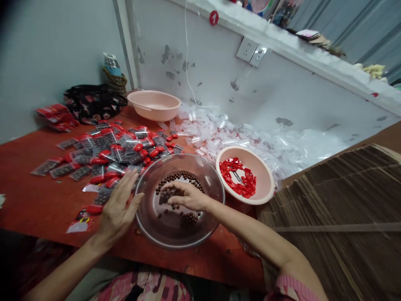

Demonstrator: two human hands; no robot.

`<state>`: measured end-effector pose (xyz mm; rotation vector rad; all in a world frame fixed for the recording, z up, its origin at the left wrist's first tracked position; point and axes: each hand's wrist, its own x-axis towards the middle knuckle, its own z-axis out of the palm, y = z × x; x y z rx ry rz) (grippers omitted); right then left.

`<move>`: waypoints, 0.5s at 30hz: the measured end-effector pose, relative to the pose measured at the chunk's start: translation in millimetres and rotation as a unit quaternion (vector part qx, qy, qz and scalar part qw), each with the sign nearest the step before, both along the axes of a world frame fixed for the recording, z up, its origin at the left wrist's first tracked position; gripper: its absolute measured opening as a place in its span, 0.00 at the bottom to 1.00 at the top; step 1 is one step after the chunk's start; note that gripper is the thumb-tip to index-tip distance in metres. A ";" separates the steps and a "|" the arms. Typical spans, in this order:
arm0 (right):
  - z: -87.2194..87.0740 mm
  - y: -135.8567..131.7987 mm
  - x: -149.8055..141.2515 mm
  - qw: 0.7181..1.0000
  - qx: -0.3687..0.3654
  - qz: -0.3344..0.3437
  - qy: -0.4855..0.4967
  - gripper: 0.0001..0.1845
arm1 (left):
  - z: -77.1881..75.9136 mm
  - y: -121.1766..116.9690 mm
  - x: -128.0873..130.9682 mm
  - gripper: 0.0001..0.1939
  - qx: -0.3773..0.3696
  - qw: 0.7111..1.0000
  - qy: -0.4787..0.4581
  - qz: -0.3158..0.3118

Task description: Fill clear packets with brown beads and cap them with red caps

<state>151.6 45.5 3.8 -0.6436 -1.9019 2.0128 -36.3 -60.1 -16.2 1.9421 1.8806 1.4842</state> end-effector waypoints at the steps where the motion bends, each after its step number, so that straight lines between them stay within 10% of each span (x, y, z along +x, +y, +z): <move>1: 3.1 0.6 -0.5 1.000 0.011 -0.019 0.016 0.20 | 6.3 0.7 1.3 0.28 0.011 1.000 0.006 -0.014; 7: 17.2 3.3 -2.5 0.992 0.037 -0.086 0.087 0.19 | 28.3 20.4 16.0 0.23 -0.161 0.960 -0.177 -0.145; 15: 26.5 9.2 14.0 0.976 0.158 -0.149 0.022 0.18 | 20.5 45.3 36.5 0.16 -0.244 0.779 -0.515 -0.262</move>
